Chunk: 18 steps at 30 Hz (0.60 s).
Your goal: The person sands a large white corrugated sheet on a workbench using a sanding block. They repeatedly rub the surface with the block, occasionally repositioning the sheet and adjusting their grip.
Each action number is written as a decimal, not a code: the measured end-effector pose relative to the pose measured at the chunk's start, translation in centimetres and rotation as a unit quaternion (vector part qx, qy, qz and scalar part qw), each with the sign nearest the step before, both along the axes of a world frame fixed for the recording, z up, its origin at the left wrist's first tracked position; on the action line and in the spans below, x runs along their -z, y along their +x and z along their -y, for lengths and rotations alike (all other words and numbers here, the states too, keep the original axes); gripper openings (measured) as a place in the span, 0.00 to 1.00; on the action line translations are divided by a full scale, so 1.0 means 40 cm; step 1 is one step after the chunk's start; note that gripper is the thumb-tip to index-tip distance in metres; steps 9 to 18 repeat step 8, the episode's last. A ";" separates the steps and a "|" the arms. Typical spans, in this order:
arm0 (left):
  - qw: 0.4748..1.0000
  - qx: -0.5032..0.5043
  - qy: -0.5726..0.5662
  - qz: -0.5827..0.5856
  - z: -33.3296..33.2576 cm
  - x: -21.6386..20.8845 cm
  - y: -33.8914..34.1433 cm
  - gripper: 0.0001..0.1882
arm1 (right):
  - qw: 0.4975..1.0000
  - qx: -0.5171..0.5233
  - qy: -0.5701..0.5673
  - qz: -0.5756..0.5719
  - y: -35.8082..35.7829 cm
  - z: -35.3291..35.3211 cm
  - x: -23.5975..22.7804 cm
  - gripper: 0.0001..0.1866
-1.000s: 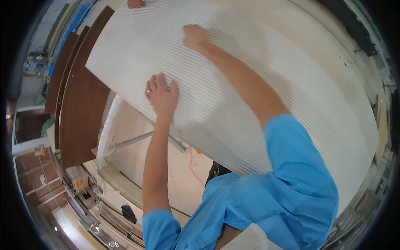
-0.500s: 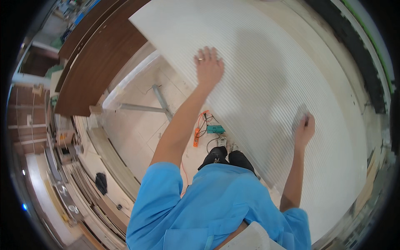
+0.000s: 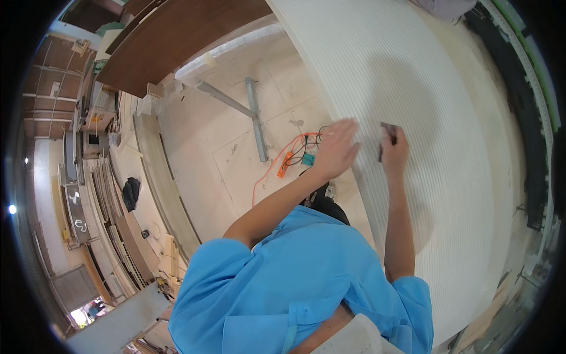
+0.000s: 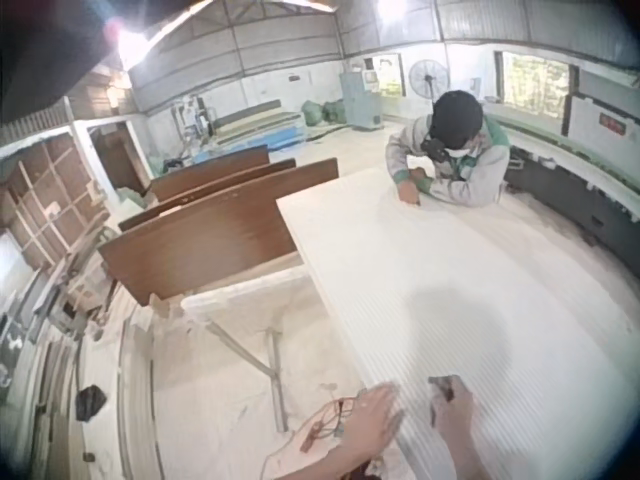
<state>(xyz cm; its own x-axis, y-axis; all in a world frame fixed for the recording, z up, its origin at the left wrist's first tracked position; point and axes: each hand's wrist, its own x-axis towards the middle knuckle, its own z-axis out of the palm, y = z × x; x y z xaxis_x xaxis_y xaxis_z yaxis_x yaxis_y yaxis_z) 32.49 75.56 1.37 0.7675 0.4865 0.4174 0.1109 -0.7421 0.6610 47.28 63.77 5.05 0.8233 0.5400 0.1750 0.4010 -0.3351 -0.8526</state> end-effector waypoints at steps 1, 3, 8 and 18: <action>0.998 -0.056 -0.013 0.004 -0.018 0.007 -0.038 0.29 | 0.999 -0.026 0.034 0.017 -0.011 -0.054 0.003 0.12; 0.989 -0.145 -0.038 0.007 -0.066 0.027 -0.102 0.28 | 0.995 -0.083 -0.046 0.028 -0.013 -0.148 0.008 0.12; 0.955 -0.236 -0.182 -0.005 -0.197 0.086 -0.241 0.31 | 0.957 -0.130 -0.170 0.194 -0.022 -0.345 0.049 0.14; 0.955 -0.236 -0.182 -0.005 -0.197 0.086 -0.241 0.31 | 0.957 -0.130 -0.170 0.194 -0.022 -0.345 0.049 0.14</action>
